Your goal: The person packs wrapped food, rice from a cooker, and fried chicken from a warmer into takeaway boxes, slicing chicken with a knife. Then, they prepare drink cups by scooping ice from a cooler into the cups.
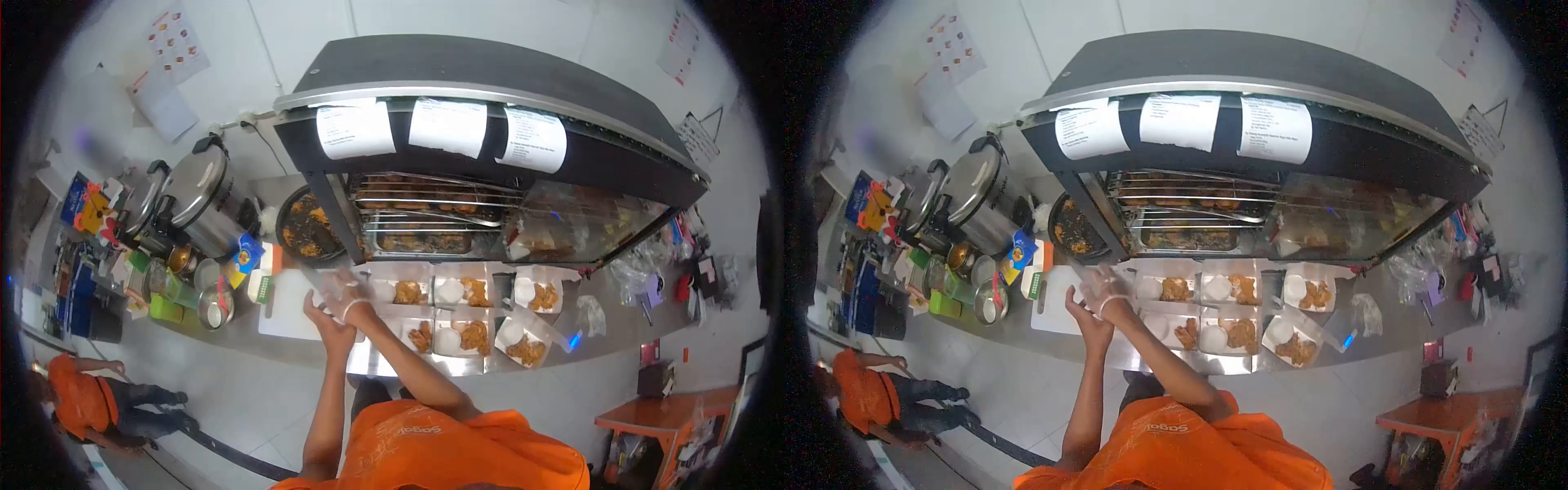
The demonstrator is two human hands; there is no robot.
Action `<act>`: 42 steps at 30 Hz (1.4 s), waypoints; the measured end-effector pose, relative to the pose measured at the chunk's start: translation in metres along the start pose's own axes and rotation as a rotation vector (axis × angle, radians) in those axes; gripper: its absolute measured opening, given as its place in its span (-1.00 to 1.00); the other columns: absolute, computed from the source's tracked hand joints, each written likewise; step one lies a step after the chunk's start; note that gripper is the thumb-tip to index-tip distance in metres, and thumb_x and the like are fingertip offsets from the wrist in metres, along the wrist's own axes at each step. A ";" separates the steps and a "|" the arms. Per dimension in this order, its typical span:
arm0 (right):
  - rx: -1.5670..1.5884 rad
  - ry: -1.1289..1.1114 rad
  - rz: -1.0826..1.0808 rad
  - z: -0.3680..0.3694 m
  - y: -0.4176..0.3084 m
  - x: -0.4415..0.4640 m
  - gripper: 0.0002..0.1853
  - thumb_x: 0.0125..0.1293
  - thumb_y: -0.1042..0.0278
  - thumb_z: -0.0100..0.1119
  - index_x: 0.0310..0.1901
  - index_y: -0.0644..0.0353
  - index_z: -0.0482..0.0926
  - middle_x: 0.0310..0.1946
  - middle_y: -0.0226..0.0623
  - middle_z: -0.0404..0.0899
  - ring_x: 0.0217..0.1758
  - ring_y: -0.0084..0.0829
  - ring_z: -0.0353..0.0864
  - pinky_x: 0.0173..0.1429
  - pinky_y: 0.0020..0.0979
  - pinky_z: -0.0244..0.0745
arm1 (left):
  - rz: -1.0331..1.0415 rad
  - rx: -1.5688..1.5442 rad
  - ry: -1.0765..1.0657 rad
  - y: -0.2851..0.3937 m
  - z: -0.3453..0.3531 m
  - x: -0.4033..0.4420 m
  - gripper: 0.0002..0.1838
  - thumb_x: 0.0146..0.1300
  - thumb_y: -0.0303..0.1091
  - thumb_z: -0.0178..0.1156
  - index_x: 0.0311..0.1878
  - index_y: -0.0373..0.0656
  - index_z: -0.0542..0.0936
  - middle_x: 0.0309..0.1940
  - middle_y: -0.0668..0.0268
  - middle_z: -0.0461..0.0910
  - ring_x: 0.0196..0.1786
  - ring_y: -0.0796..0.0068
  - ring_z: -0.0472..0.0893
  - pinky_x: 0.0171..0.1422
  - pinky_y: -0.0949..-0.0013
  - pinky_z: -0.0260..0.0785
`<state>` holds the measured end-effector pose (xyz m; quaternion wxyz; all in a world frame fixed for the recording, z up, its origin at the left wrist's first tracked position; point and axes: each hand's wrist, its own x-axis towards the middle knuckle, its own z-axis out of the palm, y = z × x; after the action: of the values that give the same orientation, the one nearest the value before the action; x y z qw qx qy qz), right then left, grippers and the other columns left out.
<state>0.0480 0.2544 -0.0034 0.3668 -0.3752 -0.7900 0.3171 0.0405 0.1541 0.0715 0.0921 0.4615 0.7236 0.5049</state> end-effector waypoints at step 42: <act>0.530 -1.387 -0.229 0.540 -0.389 -0.069 -0.71 0.49 0.28 0.12 0.11 0.23 0.60 -0.22 -0.35 0.66 -0.30 -0.52 0.60 -0.20 -0.45 0.55 | -0.938 0.029 1.839 -0.556 -0.620 -0.066 -0.75 0.25 -0.49 0.21 0.00 -0.19 0.59 -0.14 0.26 0.64 -0.02 0.34 0.62 0.03 0.28 0.49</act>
<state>-0.5023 -0.1256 -0.0114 -0.1061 0.0963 -0.7713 0.6202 -0.6141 -0.3327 -0.1107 -0.3148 -0.4307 0.6274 0.5672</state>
